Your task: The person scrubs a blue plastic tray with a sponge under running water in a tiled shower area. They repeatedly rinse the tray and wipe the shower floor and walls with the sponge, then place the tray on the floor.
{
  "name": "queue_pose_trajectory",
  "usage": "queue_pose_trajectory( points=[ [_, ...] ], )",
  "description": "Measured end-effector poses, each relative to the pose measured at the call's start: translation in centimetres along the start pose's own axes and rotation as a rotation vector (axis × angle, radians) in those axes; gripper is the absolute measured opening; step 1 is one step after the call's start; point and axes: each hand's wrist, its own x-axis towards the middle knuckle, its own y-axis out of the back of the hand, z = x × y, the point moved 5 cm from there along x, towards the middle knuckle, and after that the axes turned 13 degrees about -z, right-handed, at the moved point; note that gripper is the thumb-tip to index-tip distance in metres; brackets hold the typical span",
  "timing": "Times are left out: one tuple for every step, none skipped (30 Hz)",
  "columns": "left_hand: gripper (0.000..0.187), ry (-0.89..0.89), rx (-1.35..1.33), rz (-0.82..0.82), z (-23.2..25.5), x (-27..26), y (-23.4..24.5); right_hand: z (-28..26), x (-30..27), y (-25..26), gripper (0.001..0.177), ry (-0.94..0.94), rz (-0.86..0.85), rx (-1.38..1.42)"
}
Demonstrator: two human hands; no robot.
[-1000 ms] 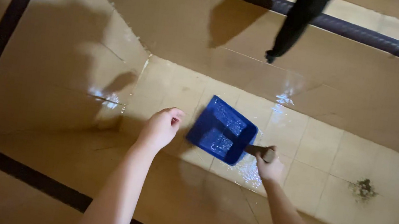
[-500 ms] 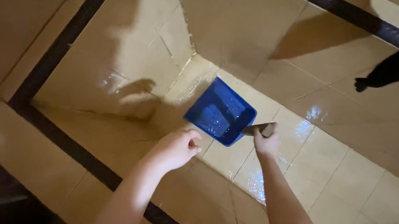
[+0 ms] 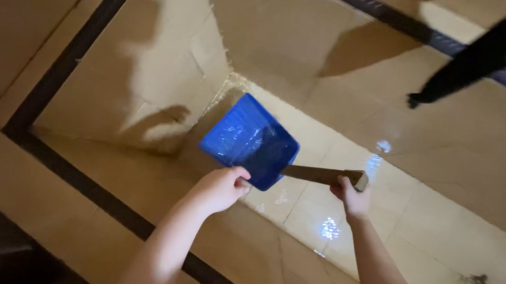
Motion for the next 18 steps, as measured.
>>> queue_pose_trajectory(
  points=[
    [0.034,0.0,0.01,-0.006,-0.1,0.8,-0.7,-0.3,-0.4,0.9,0.029,-0.019,0.023,0.03],
    [0.034,-0.017,0.019,-0.006,-0.4,2.0,-1.8,-1.5,-1.4,1.2,0.029,-0.004,0.034,0.033],
    [0.034,-0.016,0.034,-0.014,-0.7,3.2,-3.0,-2.7,-2.5,1.5,0.029,-0.005,0.03,0.018],
    [0.035,-0.016,0.049,-0.019,-0.9,4.5,-4.2,-4.0,-3.5,1.7,0.029,-0.003,0.026,0.002],
    [0.035,-0.035,0.058,-0.016,-0.1,5.2,-5.0,-5.4,-4.6,2.3,0.029,0.016,0.036,0.004],
    [0.036,-0.015,0.068,-0.027,0.6,5.8,-6.0,-6.6,-5.7,2.8,0.03,0.012,0.037,0.004],
    [0.038,0.005,0.079,-0.037,1.3,6.5,-6.9,-7.9,-6.9,3.3,0.03,0.009,0.037,0.004],
    [0.038,-0.015,0.09,-0.034,2.5,6.9,-8.1,-9.6,-8.1,4.0,0.03,0.028,0.049,0.008],
    [0.041,-0.006,0.115,-0.028,3.6,7.2,-9.4,-11.3,-9.4,4.8,0.029,0.011,0.076,-0.045],
    [0.044,0.002,0.142,-0.022,4.8,7.5,-10.6,-12.8,-10.8,5.7,0.028,-0.006,0.107,-0.096],
    [0.044,-0.018,0.155,-0.021,6.5,7.5,-12.2,-14.3,-12.1,6.5,0.028,0.012,0.123,-0.089],
    [0.049,-0.053,0.186,0.001,8.3,7.4,-13.9,-15.7,-13.6,7.5,0.028,0.024,0.125,-0.069],
    [0.054,-0.089,0.217,0.024,10.2,7.3,-15.7,-17.1,-15.2,8.5,0.027,0.037,0.127,-0.05],
    [0.054,-0.116,0.232,0.02,13.5,6.7,-17.1,-18.9,-16.8,9.7,0.027,0.056,0.151,-0.043],
    [0.059,-0.151,0.235,0.032,16.7,6.1,-18.4,-20.6,-18.3,11.0,0.027,0.038,0.181,-0.06],
    [0.064,-0.181,0.237,0.04,19.7,5.1,-20.2,-21.9,-20.2,12.3,0.026,0.014,0.212,-0.076],
    [0.064,-0.204,0.251,0.031,22.8,4.6,-21.5,-23.6,-21.7,13.8,0.026,0.026,0.236,-0.067],
    [0.073,-0.248,0.294,0.043,26.0,3.9,-23.2,-25.0,-23.4,15.4,0.027,0.02,0.233,-0.058]
  ],
)
